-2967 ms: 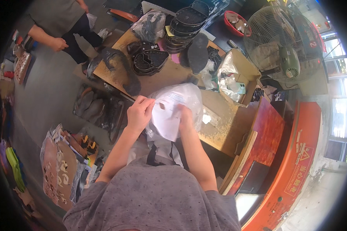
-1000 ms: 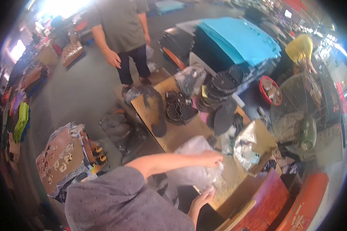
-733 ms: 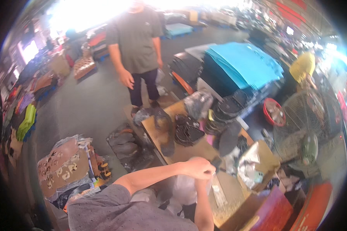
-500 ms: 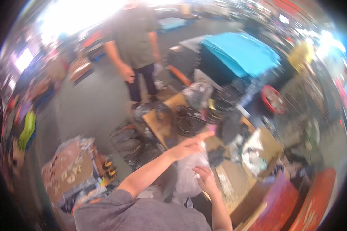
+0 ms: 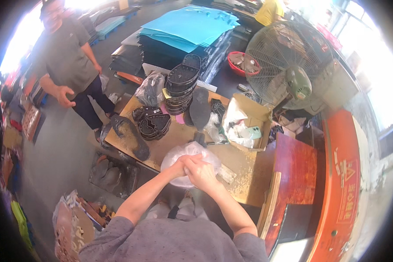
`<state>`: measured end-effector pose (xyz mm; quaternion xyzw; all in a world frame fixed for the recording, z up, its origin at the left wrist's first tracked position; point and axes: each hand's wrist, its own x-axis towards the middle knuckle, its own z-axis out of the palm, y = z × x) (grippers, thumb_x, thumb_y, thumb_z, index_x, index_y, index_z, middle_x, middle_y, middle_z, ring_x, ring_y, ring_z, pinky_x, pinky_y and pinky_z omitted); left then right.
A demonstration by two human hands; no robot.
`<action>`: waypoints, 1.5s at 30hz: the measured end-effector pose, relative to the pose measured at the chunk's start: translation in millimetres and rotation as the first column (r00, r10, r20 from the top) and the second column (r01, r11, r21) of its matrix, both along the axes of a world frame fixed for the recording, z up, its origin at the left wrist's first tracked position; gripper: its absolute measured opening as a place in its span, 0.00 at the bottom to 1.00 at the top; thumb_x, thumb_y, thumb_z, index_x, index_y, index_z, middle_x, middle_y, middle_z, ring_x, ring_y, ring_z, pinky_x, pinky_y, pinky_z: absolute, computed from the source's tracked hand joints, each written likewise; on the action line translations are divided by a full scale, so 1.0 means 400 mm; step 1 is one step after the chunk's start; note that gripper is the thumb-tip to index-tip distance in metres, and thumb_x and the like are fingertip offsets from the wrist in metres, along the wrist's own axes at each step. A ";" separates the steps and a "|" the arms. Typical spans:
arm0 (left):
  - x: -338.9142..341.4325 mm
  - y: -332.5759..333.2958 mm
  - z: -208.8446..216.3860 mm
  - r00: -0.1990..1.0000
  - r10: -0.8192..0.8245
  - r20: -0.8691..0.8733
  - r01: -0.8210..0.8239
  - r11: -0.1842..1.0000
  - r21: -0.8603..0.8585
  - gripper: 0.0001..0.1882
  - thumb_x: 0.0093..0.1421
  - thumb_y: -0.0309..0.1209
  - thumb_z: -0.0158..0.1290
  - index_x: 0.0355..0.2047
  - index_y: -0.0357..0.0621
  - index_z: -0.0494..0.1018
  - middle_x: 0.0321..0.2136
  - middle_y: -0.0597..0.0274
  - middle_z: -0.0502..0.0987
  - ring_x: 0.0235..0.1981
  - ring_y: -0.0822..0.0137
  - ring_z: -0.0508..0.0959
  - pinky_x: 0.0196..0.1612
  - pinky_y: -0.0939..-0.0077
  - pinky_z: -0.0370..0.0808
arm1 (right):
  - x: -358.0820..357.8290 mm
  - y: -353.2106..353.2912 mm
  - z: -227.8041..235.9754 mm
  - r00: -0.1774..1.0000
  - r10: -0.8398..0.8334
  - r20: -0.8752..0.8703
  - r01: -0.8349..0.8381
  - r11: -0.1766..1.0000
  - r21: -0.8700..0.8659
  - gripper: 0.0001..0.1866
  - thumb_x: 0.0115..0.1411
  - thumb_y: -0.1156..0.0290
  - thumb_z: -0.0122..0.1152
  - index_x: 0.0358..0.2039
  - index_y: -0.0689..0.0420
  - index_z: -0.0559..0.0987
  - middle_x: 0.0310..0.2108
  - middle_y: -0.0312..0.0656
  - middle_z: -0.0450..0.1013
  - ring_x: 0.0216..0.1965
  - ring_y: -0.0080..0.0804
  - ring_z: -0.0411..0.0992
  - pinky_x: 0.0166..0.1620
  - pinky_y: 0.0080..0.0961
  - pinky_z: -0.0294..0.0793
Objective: The person removes a plastic-wrapped stack of tan cardboard cutouts from a press, writes on a plastic bag with a black marker, places the cutouts into the bag, and seals it. The person then hands the bag to a coworker and picks up a small black object from the table.
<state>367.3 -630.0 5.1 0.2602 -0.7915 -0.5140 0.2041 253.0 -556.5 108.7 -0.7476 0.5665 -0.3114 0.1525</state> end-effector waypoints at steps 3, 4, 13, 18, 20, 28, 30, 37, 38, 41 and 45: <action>-0.006 -0.006 -0.049 0.976 0.058 -0.211 0.012 0.948 0.318 0.08 0.52 0.28 0.56 0.34 0.45 0.73 0.30 0.66 0.76 0.34 0.70 0.75 0.41 0.74 0.71 | -0.068 -0.034 0.011 0.984 0.132 -0.119 -0.121 0.988 0.094 0.20 0.48 0.79 0.57 0.45 0.56 0.74 0.41 0.46 0.73 0.42 0.43 0.72 0.44 0.33 0.72; -0.001 -0.003 -0.049 0.950 0.087 -0.299 -0.003 0.963 0.270 0.05 0.54 0.29 0.54 0.32 0.45 0.73 0.28 0.66 0.76 0.33 0.70 0.74 0.41 0.73 0.71 | -0.102 -0.057 0.008 0.984 0.180 0.010 -0.180 0.977 0.112 0.23 0.47 0.82 0.55 0.47 0.57 0.73 0.44 0.47 0.71 0.44 0.42 0.71 0.47 0.31 0.71; 0.065 0.002 0.038 0.967 0.236 -0.096 -0.094 0.682 0.725 0.30 0.63 0.61 0.37 0.30 0.46 0.72 0.22 0.67 0.70 0.22 0.74 0.68 0.26 0.80 0.66 | -0.091 -0.134 -0.115 0.959 0.030 0.281 -0.141 0.913 0.384 0.05 0.55 0.76 0.56 0.30 0.62 0.79 0.22 0.43 0.76 0.27 0.27 0.76 0.31 0.24 0.74; 0.099 0.034 0.014 0.849 0.397 -0.348 0.029 0.624 0.781 0.20 0.61 0.51 0.49 0.32 0.46 0.75 0.26 0.68 0.73 0.24 0.77 0.66 0.27 0.80 0.64 | -0.032 -0.107 -0.100 0.996 0.084 0.022 -0.084 0.996 0.023 0.01 0.50 0.78 0.57 0.25 0.59 0.76 0.18 0.44 0.72 0.21 0.42 0.72 0.26 0.33 0.71; 0.105 0.048 0.008 0.841 0.410 -0.352 0.078 0.552 0.830 0.16 0.59 0.46 0.55 0.33 0.46 0.75 0.25 0.70 0.73 0.23 0.78 0.66 0.27 0.81 0.63 | -0.023 -0.091 -0.086 0.993 0.066 0.099 -0.071 0.996 0.044 0.01 0.50 0.78 0.57 0.24 0.58 0.76 0.18 0.44 0.71 0.20 0.43 0.71 0.26 0.34 0.70; 0.139 0.049 -0.028 0.758 0.550 -0.351 0.136 0.393 0.909 0.10 0.53 0.35 0.62 0.30 0.45 0.74 0.25 0.69 0.74 0.23 0.78 0.69 0.26 0.83 0.64 | -0.017 -0.071 -0.091 0.951 0.302 -0.071 -0.303 0.953 -0.014 0.02 0.52 0.75 0.59 0.26 0.58 0.75 0.20 0.41 0.70 0.22 0.37 0.70 0.28 0.32 0.68; 0.146 0.041 -0.042 0.771 0.538 -0.341 0.122 0.402 0.908 0.09 0.49 0.30 0.63 0.28 0.45 0.74 0.24 0.70 0.74 0.23 0.78 0.70 0.25 0.81 0.66 | -0.016 -0.067 -0.115 0.938 0.345 0.034 -0.346 0.925 0.159 0.01 0.50 0.78 0.57 0.25 0.61 0.75 0.21 0.43 0.72 0.23 0.36 0.72 0.29 0.30 0.70; 0.153 0.020 -0.041 0.959 0.206 -0.196 -0.267 0.889 -0.372 0.04 0.50 0.27 0.51 0.28 0.44 0.72 0.31 0.62 0.75 0.34 0.62 0.73 0.33 0.68 0.71 | 0.006 -0.118 -0.175 0.871 -0.063 0.487 -0.179 0.883 0.434 0.21 0.62 0.58 0.47 0.43 0.66 0.74 0.37 0.44 0.73 0.39 0.29 0.69 0.44 0.25 0.67; 0.153 0.021 -0.033 0.925 0.295 -0.241 -0.371 0.839 -0.397 0.05 0.53 0.28 0.47 0.28 0.45 0.72 0.34 0.61 0.75 0.37 0.56 0.73 0.37 0.64 0.73 | 0.016 -0.134 -0.179 0.881 -0.023 0.472 -0.251 0.824 0.508 0.23 0.64 0.57 0.45 0.46 0.65 0.73 0.41 0.45 0.72 0.41 0.30 0.70 0.46 0.26 0.67; 0.158 0.016 -0.011 0.854 0.497 -0.151 -0.516 0.775 -0.366 0.05 0.53 0.28 0.48 0.29 0.45 0.72 0.34 0.61 0.74 0.39 0.57 0.73 0.39 0.65 0.73 | 0.041 -0.166 -0.181 0.847 -0.182 0.499 -0.336 0.545 0.768 0.26 0.65 0.54 0.43 0.50 0.64 0.73 0.46 0.45 0.72 0.46 0.32 0.70 0.49 0.27 0.67; 0.163 -0.005 -0.012 0.846 0.520 -0.118 -0.529 0.794 -0.299 0.09 0.45 0.28 0.55 0.30 0.48 0.72 0.34 0.58 0.73 0.37 0.55 0.73 0.40 0.62 0.72 | 0.020 -0.178 -0.202 0.731 -0.304 0.611 -0.323 0.635 0.702 0.11 0.60 0.66 0.55 0.38 0.59 0.77 0.34 0.32 0.73 0.34 0.21 0.68 0.36 0.19 0.68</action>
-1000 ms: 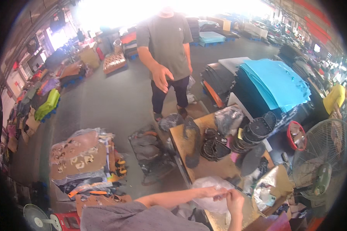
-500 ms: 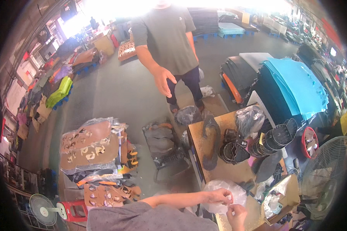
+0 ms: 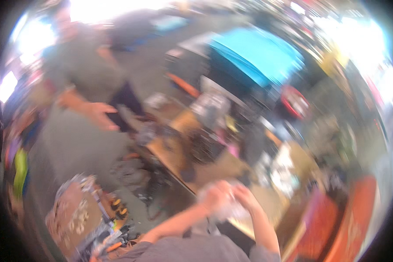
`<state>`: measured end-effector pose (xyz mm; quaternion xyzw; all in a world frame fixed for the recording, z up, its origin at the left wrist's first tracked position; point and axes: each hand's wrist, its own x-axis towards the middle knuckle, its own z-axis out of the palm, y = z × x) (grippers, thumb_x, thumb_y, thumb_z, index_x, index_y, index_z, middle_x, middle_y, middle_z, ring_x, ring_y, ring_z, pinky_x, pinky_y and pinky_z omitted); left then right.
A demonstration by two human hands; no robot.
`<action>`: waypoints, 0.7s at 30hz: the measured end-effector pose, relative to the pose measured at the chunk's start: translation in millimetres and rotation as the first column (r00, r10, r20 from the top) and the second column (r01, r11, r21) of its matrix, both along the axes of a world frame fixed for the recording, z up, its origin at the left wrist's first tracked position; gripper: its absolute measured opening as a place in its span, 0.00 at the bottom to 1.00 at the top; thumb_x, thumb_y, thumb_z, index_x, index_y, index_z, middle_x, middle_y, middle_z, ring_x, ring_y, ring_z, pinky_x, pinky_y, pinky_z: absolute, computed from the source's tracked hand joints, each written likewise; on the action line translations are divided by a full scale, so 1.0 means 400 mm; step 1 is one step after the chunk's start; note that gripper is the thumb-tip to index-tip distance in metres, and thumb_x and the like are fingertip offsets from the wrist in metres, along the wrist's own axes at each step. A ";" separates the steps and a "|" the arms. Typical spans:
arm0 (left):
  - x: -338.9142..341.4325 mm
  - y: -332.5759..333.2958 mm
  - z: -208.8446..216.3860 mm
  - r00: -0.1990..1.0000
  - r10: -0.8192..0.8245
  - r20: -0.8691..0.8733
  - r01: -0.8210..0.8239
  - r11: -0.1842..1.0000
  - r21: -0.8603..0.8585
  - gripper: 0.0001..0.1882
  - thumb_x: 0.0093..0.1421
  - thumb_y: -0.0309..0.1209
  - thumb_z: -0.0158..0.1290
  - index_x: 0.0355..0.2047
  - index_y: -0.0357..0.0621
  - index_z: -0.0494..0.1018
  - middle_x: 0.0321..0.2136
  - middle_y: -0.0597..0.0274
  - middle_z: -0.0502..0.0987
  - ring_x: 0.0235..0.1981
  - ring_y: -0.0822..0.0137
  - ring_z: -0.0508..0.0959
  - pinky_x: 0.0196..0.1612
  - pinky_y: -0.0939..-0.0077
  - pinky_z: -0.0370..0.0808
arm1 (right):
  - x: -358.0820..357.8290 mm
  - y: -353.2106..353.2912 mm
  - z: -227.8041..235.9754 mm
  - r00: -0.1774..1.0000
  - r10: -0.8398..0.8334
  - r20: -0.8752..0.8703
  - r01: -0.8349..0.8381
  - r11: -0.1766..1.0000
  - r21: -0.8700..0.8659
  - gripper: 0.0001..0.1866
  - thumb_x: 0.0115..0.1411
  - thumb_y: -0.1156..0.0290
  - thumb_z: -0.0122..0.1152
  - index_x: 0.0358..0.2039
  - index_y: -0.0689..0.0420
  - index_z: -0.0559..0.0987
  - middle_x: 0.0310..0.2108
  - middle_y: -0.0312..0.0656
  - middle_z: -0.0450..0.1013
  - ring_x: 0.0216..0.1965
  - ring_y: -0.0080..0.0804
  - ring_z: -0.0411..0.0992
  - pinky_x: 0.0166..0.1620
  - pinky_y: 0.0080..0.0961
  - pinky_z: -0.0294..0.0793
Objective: The person removes a plastic-wrapped stack of tan cardboard cutouts from a press, writes on a plastic bag with a black marker, places the cutouts into the bag, and seals it. The person then hands the bag to a coworker and picks up a small black object from the table.
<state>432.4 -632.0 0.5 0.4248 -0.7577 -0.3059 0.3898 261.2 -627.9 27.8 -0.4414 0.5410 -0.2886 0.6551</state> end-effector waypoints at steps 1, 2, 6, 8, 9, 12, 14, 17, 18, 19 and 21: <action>0.004 -0.016 -0.011 0.993 -0.075 -0.096 0.057 0.982 -0.179 0.05 0.46 0.30 0.55 0.25 0.50 0.73 0.30 0.61 0.74 0.35 0.57 0.73 0.37 0.64 0.71 | -0.028 0.009 -0.013 1.000 0.007 0.025 -0.006 1.000 -0.031 0.09 0.61 0.66 0.54 0.35 0.58 0.76 0.30 0.30 0.71 0.34 0.20 0.68 0.37 0.21 0.69; 0.006 -0.017 -0.022 0.994 -0.060 -0.087 0.046 0.987 -0.152 0.03 0.46 0.33 0.57 0.21 0.52 0.74 0.26 0.65 0.74 0.33 0.61 0.73 0.34 0.67 0.70 | -0.062 0.014 -0.030 0.981 0.042 -0.192 -0.075 0.982 -0.170 0.10 0.61 0.64 0.54 0.33 0.58 0.77 0.30 0.33 0.73 0.33 0.21 0.69 0.36 0.24 0.69; 0.077 -0.014 -0.057 0.976 0.148 0.161 -0.105 0.964 -0.245 0.03 0.43 0.35 0.57 0.19 0.55 0.74 0.23 0.70 0.74 0.30 0.65 0.73 0.31 0.67 0.68 | -0.170 0.046 -0.130 0.558 -0.396 -0.730 -0.355 0.681 -0.640 0.10 0.59 0.65 0.54 0.27 0.57 0.77 0.27 0.46 0.74 0.29 0.43 0.73 0.32 0.37 0.71; 0.116 -0.006 -0.063 0.901 0.170 0.400 -0.088 0.973 -0.216 0.03 0.44 0.38 0.55 0.19 0.57 0.74 0.21 0.70 0.74 0.27 0.65 0.73 0.28 0.66 0.66 | -0.180 0.053 -0.221 0.397 -0.152 -0.905 -0.322 0.901 -0.292 0.10 0.59 0.65 0.53 0.25 0.56 0.77 0.23 0.48 0.73 0.26 0.49 0.72 0.30 0.42 0.71; 0.125 -0.004 -0.063 0.753 0.096 0.651 0.033 0.983 -0.182 0.04 0.42 0.37 0.54 0.20 0.56 0.74 0.17 0.67 0.74 0.23 0.62 0.74 0.27 0.62 0.65 | -0.170 0.058 -0.271 0.474 -0.202 -0.857 -0.353 0.848 -0.395 0.11 0.57 0.61 0.54 0.25 0.55 0.77 0.22 0.49 0.73 0.24 0.50 0.72 0.28 0.43 0.71; 0.131 -0.016 -0.042 0.746 -0.155 0.648 0.096 0.987 0.126 0.09 0.51 0.40 0.52 0.19 0.54 0.76 0.22 0.62 0.79 0.26 0.63 0.78 0.27 0.63 0.64 | -0.178 0.079 -0.349 0.457 -0.289 -0.841 -0.225 0.877 -0.424 0.12 0.55 0.58 0.55 0.28 0.54 0.78 0.26 0.52 0.75 0.29 0.53 0.75 0.33 0.46 0.72; 0.114 -0.043 -0.013 0.662 -0.193 0.724 0.153 0.981 0.121 0.10 0.54 0.41 0.51 0.22 0.52 0.77 0.23 0.59 0.79 0.27 0.60 0.79 0.29 0.62 0.66 | -0.187 0.072 -0.355 0.459 -0.196 -0.867 -0.237 0.913 -0.332 0.13 0.55 0.58 0.55 0.29 0.55 0.78 0.25 0.53 0.75 0.29 0.53 0.75 0.33 0.46 0.72; 0.051 -0.077 0.016 0.713 -0.309 0.629 0.209 0.950 0.231 0.13 0.58 0.43 0.50 0.28 0.49 0.77 0.24 0.58 0.79 0.27 0.60 0.78 0.33 0.64 0.69 | -0.221 0.060 -0.347 0.512 -0.158 -0.844 -0.286 0.895 -0.341 0.12 0.56 0.61 0.55 0.29 0.57 0.77 0.25 0.53 0.75 0.29 0.53 0.74 0.32 0.46 0.71; 0.024 -0.077 0.018 0.764 -0.336 0.550 0.212 0.937 0.278 0.14 0.60 0.44 0.50 0.30 0.49 0.77 0.25 0.59 0.79 0.27 0.60 0.78 0.34 0.65 0.70 | -0.231 0.055 -0.350 0.545 -0.171 -0.821 -0.266 0.893 -0.363 0.12 0.56 0.61 0.55 0.29 0.57 0.77 0.25 0.53 0.75 0.29 0.53 0.74 0.32 0.46 0.71; -0.007 -0.074 0.016 0.861 -0.469 0.197 0.369 0.842 0.393 0.16 0.61 0.46 0.48 0.31 0.48 0.77 0.25 0.61 0.78 0.27 0.63 0.77 0.34 0.67 0.71 | -0.239 0.052 -0.360 0.573 -0.169 -0.802 -0.250 0.896 -0.368 0.12 0.55 0.61 0.56 0.30 0.58 0.77 0.25 0.53 0.75 0.29 0.53 0.74 0.32 0.45 0.71; -0.061 -0.059 0.000 0.769 -0.433 -0.470 0.628 0.649 0.429 0.20 0.64 0.49 0.45 0.32 0.47 0.76 0.26 0.66 0.77 0.27 0.67 0.75 0.35 0.72 0.71 | -0.249 0.047 -0.391 0.579 -0.103 -0.809 -0.262 0.916 -0.304 0.12 0.55 0.61 0.56 0.31 0.58 0.77 0.25 0.53 0.75 0.29 0.54 0.75 0.31 0.44 0.71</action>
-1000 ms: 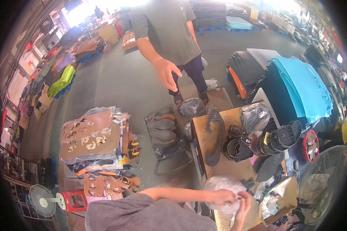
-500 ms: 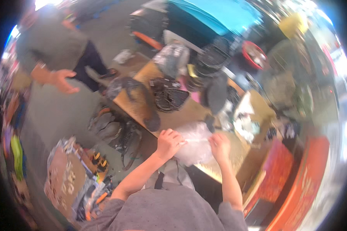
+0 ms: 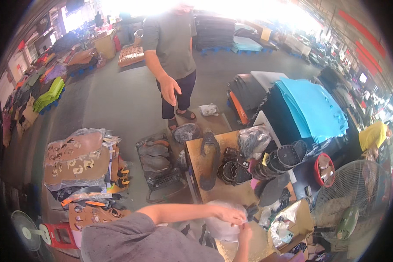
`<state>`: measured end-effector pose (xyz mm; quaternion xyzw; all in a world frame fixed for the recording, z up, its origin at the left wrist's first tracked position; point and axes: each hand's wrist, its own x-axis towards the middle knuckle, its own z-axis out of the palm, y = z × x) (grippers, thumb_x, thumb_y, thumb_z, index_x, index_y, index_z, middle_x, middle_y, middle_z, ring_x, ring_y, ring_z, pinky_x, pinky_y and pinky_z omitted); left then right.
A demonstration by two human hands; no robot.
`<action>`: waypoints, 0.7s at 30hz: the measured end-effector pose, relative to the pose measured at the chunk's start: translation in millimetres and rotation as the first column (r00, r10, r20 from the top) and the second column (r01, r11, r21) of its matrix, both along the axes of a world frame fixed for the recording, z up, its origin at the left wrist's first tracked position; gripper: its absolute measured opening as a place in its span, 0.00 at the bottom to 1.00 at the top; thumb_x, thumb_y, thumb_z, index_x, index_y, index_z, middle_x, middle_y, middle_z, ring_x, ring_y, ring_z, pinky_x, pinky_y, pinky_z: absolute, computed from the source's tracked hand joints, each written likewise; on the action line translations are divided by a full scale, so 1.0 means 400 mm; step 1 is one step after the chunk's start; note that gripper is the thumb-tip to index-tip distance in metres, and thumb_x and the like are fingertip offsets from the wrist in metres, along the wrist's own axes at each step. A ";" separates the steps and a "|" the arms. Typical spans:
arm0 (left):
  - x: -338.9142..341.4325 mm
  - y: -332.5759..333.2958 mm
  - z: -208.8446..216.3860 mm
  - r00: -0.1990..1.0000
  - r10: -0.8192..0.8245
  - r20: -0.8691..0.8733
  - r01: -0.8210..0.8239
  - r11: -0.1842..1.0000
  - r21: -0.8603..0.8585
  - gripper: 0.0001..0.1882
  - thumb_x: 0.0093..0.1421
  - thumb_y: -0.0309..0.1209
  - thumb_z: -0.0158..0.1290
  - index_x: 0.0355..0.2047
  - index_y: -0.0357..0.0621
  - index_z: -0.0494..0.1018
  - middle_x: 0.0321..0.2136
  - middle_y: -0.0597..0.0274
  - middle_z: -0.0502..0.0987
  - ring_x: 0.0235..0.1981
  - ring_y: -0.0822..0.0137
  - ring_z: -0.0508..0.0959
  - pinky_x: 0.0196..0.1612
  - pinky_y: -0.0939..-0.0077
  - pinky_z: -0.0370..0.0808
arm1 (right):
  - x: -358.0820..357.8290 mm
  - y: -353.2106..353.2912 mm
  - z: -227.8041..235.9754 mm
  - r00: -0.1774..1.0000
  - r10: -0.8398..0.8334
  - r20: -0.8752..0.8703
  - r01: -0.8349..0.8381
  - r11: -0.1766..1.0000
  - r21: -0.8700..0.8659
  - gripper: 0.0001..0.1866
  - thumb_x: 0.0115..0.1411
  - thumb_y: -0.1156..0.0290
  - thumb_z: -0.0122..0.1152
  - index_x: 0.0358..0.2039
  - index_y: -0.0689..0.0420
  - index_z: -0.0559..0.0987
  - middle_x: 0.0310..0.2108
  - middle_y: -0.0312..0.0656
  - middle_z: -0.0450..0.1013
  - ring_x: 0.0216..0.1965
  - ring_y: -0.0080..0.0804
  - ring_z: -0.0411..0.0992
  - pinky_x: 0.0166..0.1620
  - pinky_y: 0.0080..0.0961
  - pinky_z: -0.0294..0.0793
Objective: The person removes a plastic-wrapped stack of tan cardboard cutouts from a press, writes on a plastic bag with a black marker, places the cutouts into the bag, and seals it. The person then hands the bag to a coworker and picks up a small black object from the table.
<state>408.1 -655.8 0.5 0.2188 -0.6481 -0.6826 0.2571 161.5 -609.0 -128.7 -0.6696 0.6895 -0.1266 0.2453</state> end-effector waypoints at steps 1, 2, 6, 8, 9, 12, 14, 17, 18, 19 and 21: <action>-0.019 0.006 -0.014 1.000 0.008 -0.017 -0.006 0.993 0.121 0.20 0.64 0.49 0.44 0.33 0.46 0.75 0.27 0.67 0.76 0.27 0.70 0.73 0.35 0.74 0.71 | 0.001 -0.003 -0.019 0.999 0.013 -0.052 -0.016 0.998 -0.058 0.12 0.55 0.61 0.56 0.31 0.57 0.77 0.25 0.54 0.75 0.29 0.54 0.74 0.31 0.44 0.71; -0.034 0.012 -0.028 1.000 0.026 0.000 -0.025 0.966 0.259 0.21 0.65 0.49 0.43 0.34 0.46 0.74 0.27 0.69 0.75 0.27 0.72 0.72 0.34 0.76 0.70 | -0.002 -0.002 -0.029 0.994 0.014 -0.112 -0.026 0.994 -0.106 0.12 0.55 0.61 0.56 0.31 0.57 0.78 0.25 0.54 0.75 0.28 0.54 0.74 0.30 0.44 0.71; -0.062 0.027 -0.072 0.991 0.125 0.049 -0.134 0.948 0.288 0.19 0.63 0.46 0.46 0.36 0.42 0.74 0.27 0.69 0.74 0.27 0.74 0.70 0.33 0.79 0.69 | 0.011 0.011 0.036 0.975 -0.084 0.207 0.119 0.980 -0.162 0.09 0.55 0.67 0.57 0.29 0.60 0.77 0.22 0.51 0.73 0.25 0.49 0.73 0.29 0.40 0.71; -0.067 0.031 -0.078 0.935 0.304 0.182 -0.305 0.952 -0.027 0.18 0.57 0.43 0.52 0.36 0.40 0.74 0.27 0.65 0.76 0.28 0.68 0.74 0.34 0.73 0.72 | 0.028 0.020 0.150 0.903 -0.103 0.417 0.225 0.940 -0.256 0.05 0.53 0.73 0.58 0.25 0.62 0.76 0.26 0.48 0.73 0.26 0.43 0.72 0.29 0.35 0.72; -0.070 0.032 -0.077 0.951 0.220 0.218 -0.189 0.970 -0.151 0.17 0.56 0.42 0.53 0.36 0.40 0.74 0.28 0.62 0.77 0.29 0.65 0.75 0.35 0.71 0.72 | 0.048 0.025 0.212 0.937 0.002 0.350 0.133 0.922 -0.363 0.05 0.52 0.73 0.59 0.24 0.62 0.76 0.27 0.47 0.73 0.26 0.42 0.73 0.29 0.34 0.72; -0.078 0.054 -0.066 0.905 0.155 0.396 -0.016 0.943 -0.333 0.13 0.53 0.37 0.53 0.37 0.45 0.74 0.31 0.52 0.78 0.34 0.52 0.77 0.37 0.62 0.73 | 0.130 0.025 0.368 0.916 0.371 0.153 -0.236 0.807 -0.541 0.10 0.49 0.71 0.64 0.30 0.61 0.76 0.35 0.45 0.73 0.26 0.38 0.73 0.28 0.30 0.72; -0.072 0.064 -0.057 0.865 0.221 0.450 -0.053 0.933 -0.356 0.11 0.53 0.35 0.52 0.34 0.45 0.75 0.30 0.55 0.77 0.35 0.53 0.77 0.37 0.61 0.72 | 0.164 0.023 0.434 0.943 0.279 0.181 -0.229 0.940 -0.254 0.17 0.47 0.68 0.66 0.38 0.59 0.74 0.37 0.46 0.74 0.27 0.38 0.74 0.29 0.30 0.73; -0.041 0.064 -0.049 0.873 0.235 0.426 -0.050 0.914 -0.402 0.06 0.51 0.32 0.53 0.27 0.46 0.75 0.29 0.59 0.77 0.34 0.55 0.77 0.36 0.62 0.72 | 0.183 0.004 0.463 0.896 0.426 0.130 -0.410 0.903 -0.131 0.30 0.45 0.63 0.69 0.48 0.56 0.69 0.39 0.45 0.74 0.30 0.39 0.75 0.32 0.33 0.74; -0.029 0.062 -0.049 0.905 0.197 0.377 -0.041 0.923 -0.383 0.05 0.50 0.31 0.53 0.26 0.46 0.76 0.29 0.59 0.77 0.34 0.55 0.77 0.36 0.62 0.72 | 0.175 -0.003 0.461 0.846 0.516 0.130 -0.493 0.852 -0.175 0.30 0.44 0.63 0.70 0.48 0.56 0.69 0.38 0.45 0.75 0.30 0.40 0.75 0.33 0.33 0.74; -0.017 0.058 -0.051 0.922 0.164 0.350 -0.034 0.936 -0.351 0.04 0.49 0.31 0.54 0.25 0.45 0.76 0.29 0.59 0.77 0.34 0.55 0.77 0.36 0.63 0.72 | 0.165 -0.009 0.454 0.787 0.603 0.127 -0.572 0.792 -0.216 0.30 0.44 0.63 0.70 0.47 0.56 0.70 0.38 0.44 0.75 0.30 0.41 0.75 0.34 0.34 0.74; 0.001 0.051 -0.060 0.965 0.179 0.191 -0.116 0.947 -0.301 0.06 0.50 0.28 0.55 0.29 0.45 0.78 0.29 0.62 0.78 0.31 0.66 0.76 0.31 0.69 0.73 | 0.141 -0.017 0.434 0.825 0.564 -0.034 -0.559 0.806 -0.194 0.20 0.46 0.68 0.67 0.41 0.58 0.73 0.31 0.45 0.75 0.29 0.44 0.74 0.34 0.36 0.73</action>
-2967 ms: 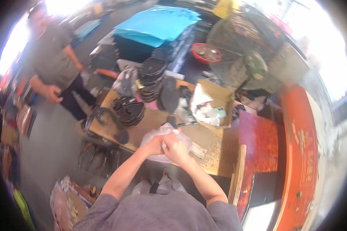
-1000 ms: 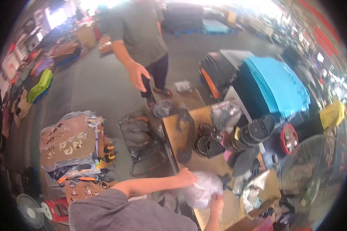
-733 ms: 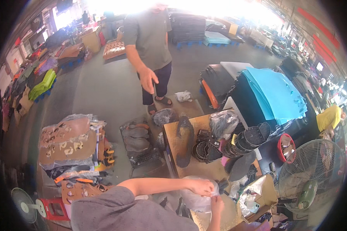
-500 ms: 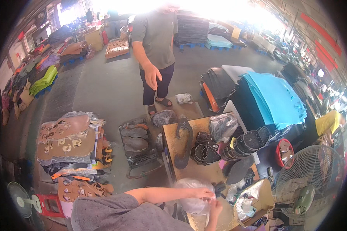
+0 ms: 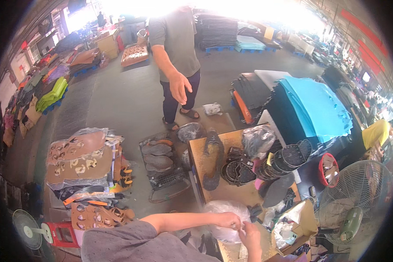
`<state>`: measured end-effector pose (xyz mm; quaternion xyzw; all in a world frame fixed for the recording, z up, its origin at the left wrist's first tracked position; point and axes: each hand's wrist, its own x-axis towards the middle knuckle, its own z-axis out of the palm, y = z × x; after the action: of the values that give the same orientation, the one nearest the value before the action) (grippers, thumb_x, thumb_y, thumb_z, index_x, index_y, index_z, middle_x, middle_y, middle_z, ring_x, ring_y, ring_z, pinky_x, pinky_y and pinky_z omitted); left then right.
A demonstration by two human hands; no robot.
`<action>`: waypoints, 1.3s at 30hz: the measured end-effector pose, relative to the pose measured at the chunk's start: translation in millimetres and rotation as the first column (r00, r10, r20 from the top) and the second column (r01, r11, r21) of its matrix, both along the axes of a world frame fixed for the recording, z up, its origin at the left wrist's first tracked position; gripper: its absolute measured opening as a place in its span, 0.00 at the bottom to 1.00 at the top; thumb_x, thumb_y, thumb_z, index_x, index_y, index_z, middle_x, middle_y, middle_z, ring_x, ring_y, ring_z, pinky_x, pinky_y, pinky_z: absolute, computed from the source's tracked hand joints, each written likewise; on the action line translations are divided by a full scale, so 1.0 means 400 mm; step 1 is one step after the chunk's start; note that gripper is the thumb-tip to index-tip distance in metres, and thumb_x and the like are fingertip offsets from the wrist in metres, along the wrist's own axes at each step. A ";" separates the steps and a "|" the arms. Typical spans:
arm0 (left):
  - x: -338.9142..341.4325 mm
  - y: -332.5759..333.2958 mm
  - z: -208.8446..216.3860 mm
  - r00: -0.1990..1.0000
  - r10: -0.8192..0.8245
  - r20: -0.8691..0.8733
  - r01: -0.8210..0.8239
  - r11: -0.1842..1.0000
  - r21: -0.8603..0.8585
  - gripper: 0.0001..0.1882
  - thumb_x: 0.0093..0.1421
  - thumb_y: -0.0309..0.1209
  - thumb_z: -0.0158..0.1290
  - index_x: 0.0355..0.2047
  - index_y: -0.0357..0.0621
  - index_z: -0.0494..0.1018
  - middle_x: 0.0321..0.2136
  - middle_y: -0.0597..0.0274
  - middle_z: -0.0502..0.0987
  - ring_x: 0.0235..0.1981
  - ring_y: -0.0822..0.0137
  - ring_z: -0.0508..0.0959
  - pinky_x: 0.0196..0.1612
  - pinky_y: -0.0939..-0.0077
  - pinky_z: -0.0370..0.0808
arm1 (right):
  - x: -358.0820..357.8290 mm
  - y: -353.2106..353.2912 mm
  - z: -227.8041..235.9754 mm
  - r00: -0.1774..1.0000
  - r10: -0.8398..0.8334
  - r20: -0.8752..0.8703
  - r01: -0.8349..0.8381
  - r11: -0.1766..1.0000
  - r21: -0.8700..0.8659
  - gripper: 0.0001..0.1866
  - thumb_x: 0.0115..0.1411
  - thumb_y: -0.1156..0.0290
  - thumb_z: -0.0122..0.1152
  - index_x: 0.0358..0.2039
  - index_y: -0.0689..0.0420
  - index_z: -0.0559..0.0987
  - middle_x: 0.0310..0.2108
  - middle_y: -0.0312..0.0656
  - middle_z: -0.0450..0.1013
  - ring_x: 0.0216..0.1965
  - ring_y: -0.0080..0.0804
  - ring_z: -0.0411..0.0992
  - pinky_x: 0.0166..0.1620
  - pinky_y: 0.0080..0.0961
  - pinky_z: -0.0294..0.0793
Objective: The person removes a plastic-wrapped stack of tan cardboard cutouts from a press, writes on a plastic bag with a black marker, places the cutouts into the bag, and seals it. The person then hands the bag to a coworker and picks up a small black object from the table.
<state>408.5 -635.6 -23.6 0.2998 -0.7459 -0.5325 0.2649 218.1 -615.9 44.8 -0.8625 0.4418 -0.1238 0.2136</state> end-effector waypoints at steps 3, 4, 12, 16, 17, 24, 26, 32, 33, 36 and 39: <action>0.008 0.000 -0.025 0.968 0.130 -0.214 0.001 0.853 0.522 0.09 0.53 0.28 0.55 0.35 0.46 0.80 0.28 0.68 0.78 0.26 0.77 0.73 0.24 0.78 0.73 | -0.023 0.032 -0.043 0.989 -0.137 0.052 0.130 0.985 0.110 0.10 0.50 0.74 0.61 0.34 0.60 0.75 0.25 0.45 0.73 0.25 0.41 0.72 0.30 0.34 0.72; 0.004 0.009 -0.036 0.938 0.198 -0.286 0.023 0.785 0.619 0.09 0.53 0.29 0.56 0.35 0.47 0.80 0.28 0.69 0.78 0.25 0.76 0.73 0.25 0.78 0.73 | -0.030 0.045 -0.058 0.974 -0.211 0.082 0.196 0.967 0.160 0.06 0.52 0.76 0.58 0.32 0.61 0.76 0.22 0.43 0.72 0.21 0.36 0.71 0.27 0.32 0.71; -0.030 0.060 -0.046 0.987 0.160 0.018 -0.159 0.986 -0.042 0.09 0.49 0.28 0.54 0.33 0.48 0.75 0.23 0.58 0.77 0.24 0.61 0.77 0.26 0.67 0.72 | -0.010 0.128 -0.211 0.759 -0.639 0.125 0.394 0.604 0.693 0.08 0.54 0.69 0.55 0.26 0.62 0.76 0.21 0.36 0.71 0.20 0.22 0.65 0.23 0.21 0.66; -0.028 0.053 0.011 0.959 0.146 0.243 -0.085 0.966 -0.245 0.06 0.52 0.32 0.49 0.31 0.49 0.70 0.23 0.48 0.76 0.25 0.49 0.77 0.26 0.56 0.70 | -0.017 0.075 -0.194 0.746 -0.502 0.437 0.233 0.812 0.535 0.07 0.56 0.69 0.56 0.30 0.59 0.76 0.20 0.34 0.68 0.22 0.25 0.66 0.26 0.24 0.66; -0.024 0.051 0.021 0.959 0.152 0.240 -0.073 0.948 -0.310 0.06 0.54 0.33 0.47 0.31 0.49 0.69 0.23 0.49 0.76 0.26 0.49 0.77 0.26 0.55 0.70 | -0.014 0.070 -0.189 0.723 -0.476 0.500 0.210 0.841 0.498 0.06 0.56 0.69 0.56 0.31 0.58 0.76 0.20 0.33 0.68 0.22 0.26 0.66 0.27 0.25 0.66; -0.045 0.033 -0.013 0.950 0.281 0.137 -0.229 0.923 -0.308 0.08 0.57 0.36 0.43 0.30 0.46 0.65 0.24 0.51 0.74 0.29 0.50 0.76 0.27 0.58 0.70 | 0.008 0.061 -0.210 0.682 -0.457 0.572 0.157 0.854 0.496 0.09 0.58 0.66 0.56 0.36 0.57 0.76 0.24 0.32 0.68 0.25 0.24 0.66 0.29 0.24 0.65; -0.069 0.022 -0.043 0.941 0.334 0.045 -0.317 0.923 -0.220 0.08 0.57 0.36 0.43 0.30 0.46 0.65 0.23 0.52 0.74 0.29 0.50 0.76 0.27 0.59 0.70 | 0.005 0.051 -0.229 0.685 -0.470 0.556 0.144 0.836 0.530 0.11 0.58 0.65 0.56 0.37 0.57 0.75 0.25 0.32 0.68 0.26 0.23 0.66 0.29 0.23 0.65; -0.116 -0.003 -0.110 0.874 0.339 0.348 -0.130 0.853 -0.505 0.08 0.56 0.34 0.47 0.35 0.47 0.65 0.24 0.54 0.74 0.31 0.49 0.77 0.27 0.57 0.74 | 0.002 0.018 -0.253 0.662 -0.517 0.542 0.109 0.782 0.613 0.14 0.59 0.62 0.56 0.41 0.57 0.75 0.30 0.31 0.69 0.29 0.21 0.65 0.30 0.20 0.65; -0.121 -0.004 -0.116 0.878 0.339 0.339 -0.105 0.826 -0.554 0.09 0.55 0.33 0.48 0.36 0.47 0.65 0.27 0.56 0.74 0.31 0.50 0.78 0.27 0.57 0.76 | 0.002 0.010 -0.258 0.658 -0.525 0.540 0.102 0.772 0.627 0.15 0.59 0.61 0.56 0.41 0.57 0.75 0.30 0.31 0.69 0.29 0.21 0.65 0.30 0.20 0.65; -0.128 -0.003 -0.126 0.857 0.396 0.328 -0.113 0.767 -0.632 0.10 0.55 0.31 0.48 0.37 0.47 0.64 0.29 0.57 0.74 0.32 0.52 0.78 0.28 0.59 0.77 | -0.002 -0.014 -0.285 0.641 -0.552 0.534 0.077 0.738 0.671 0.17 0.59 0.59 0.56 0.43 0.57 0.75 0.33 0.30 0.69 0.30 0.20 0.65 0.31 0.19 0.64; -0.124 -0.004 -0.123 0.823 0.446 0.352 -0.148 0.766 -0.626 0.10 0.56 0.31 0.47 0.38 0.48 0.64 0.31 0.57 0.73 0.33 0.52 0.78 0.28 0.60 0.77 | -0.012 -0.043 -0.328 0.606 -0.594 0.530 0.034 0.684 0.728 0.19 0.59 0.58 0.56 0.45 0.57 0.75 0.35 0.30 0.70 0.31 0.19 0.65 0.32 0.18 0.64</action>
<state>358.7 -637.0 -72.9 0.4467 -0.8526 -0.1406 0.2320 213.4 -633.2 -86.5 -0.5037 0.4859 -0.3348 0.6309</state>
